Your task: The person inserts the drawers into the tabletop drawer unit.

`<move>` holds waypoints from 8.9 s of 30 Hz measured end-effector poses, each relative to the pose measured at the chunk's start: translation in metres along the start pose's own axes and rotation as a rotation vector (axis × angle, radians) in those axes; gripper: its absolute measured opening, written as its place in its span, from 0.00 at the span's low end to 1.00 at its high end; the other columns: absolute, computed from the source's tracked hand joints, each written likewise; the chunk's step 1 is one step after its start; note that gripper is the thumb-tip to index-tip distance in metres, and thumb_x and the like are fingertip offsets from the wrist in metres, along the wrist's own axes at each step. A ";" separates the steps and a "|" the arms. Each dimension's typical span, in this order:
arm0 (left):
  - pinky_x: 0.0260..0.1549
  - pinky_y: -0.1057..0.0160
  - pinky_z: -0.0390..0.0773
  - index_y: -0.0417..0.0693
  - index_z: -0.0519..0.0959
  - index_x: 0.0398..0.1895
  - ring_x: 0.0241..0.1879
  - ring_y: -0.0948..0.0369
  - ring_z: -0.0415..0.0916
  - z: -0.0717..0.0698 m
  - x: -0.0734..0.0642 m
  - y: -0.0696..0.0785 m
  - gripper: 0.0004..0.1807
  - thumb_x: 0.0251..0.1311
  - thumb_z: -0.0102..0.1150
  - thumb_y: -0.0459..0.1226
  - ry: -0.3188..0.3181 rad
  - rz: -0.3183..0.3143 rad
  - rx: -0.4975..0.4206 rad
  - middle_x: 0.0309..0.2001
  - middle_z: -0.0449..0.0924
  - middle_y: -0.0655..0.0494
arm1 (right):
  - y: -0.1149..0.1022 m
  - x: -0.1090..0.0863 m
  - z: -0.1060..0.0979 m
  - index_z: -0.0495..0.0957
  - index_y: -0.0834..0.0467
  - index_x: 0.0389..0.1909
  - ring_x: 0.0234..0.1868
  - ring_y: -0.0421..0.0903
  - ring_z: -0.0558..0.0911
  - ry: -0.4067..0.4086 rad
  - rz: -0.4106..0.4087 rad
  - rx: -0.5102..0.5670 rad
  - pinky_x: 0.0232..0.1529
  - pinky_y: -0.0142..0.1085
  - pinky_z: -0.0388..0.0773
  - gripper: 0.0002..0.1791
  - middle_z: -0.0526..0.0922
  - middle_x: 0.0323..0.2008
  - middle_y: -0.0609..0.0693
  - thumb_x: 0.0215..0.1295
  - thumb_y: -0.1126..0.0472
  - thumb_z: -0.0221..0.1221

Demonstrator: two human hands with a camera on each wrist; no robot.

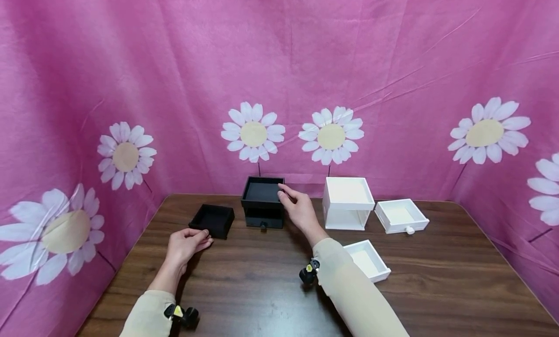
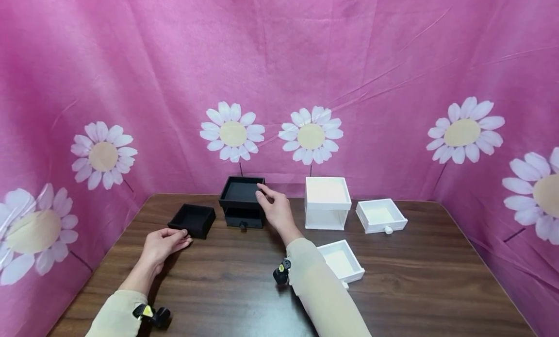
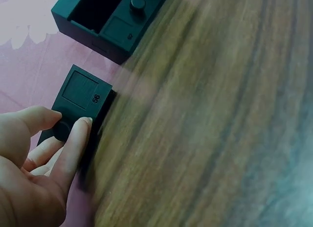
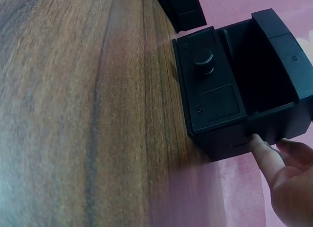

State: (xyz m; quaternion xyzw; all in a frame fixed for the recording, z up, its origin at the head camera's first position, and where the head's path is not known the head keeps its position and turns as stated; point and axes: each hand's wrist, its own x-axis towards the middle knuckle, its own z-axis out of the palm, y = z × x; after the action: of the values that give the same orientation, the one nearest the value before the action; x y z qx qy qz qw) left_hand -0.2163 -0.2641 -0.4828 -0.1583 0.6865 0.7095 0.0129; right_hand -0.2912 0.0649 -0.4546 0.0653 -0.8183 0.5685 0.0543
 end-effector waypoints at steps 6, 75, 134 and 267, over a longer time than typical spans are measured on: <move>0.41 0.68 0.92 0.31 0.82 0.39 0.31 0.65 0.91 0.003 -0.005 0.003 0.02 0.72 0.61 0.23 0.002 0.017 -0.034 0.30 0.89 0.54 | 0.000 0.002 0.000 0.80 0.46 0.73 0.34 0.44 0.74 0.009 -0.012 0.005 0.33 0.30 0.73 0.23 0.71 0.27 0.45 0.82 0.49 0.61; 0.39 0.63 0.93 0.34 0.83 0.34 0.31 0.59 0.92 0.032 -0.046 -0.006 0.05 0.68 0.64 0.20 0.019 0.102 -0.089 0.31 0.92 0.49 | 0.002 0.000 0.002 0.82 0.47 0.71 0.46 0.47 0.80 0.035 -0.035 0.007 0.45 0.32 0.78 0.22 0.89 0.59 0.53 0.82 0.50 0.60; 0.35 0.62 0.93 0.28 0.84 0.34 0.28 0.59 0.91 0.100 -0.077 0.000 0.02 0.65 0.66 0.20 -0.080 0.172 -0.160 0.31 0.91 0.40 | 0.001 0.001 0.001 0.83 0.47 0.70 0.54 0.47 0.84 0.046 -0.063 -0.009 0.63 0.47 0.84 0.20 0.88 0.63 0.54 0.81 0.51 0.61; 0.34 0.64 0.93 0.32 0.80 0.36 0.29 0.61 0.90 0.153 -0.023 -0.005 0.05 0.68 0.68 0.25 -0.039 0.232 -0.225 0.39 0.91 0.37 | 0.000 -0.003 0.006 0.84 0.47 0.68 0.64 0.53 0.85 0.088 -0.068 0.004 0.69 0.53 0.83 0.19 0.86 0.67 0.55 0.82 0.51 0.61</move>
State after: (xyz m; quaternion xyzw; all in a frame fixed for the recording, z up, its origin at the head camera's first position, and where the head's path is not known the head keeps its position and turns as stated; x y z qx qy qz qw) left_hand -0.2248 -0.1094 -0.4809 -0.0646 0.6158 0.7818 -0.0737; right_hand -0.2883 0.0597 -0.4573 0.0681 -0.8114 0.5702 0.1091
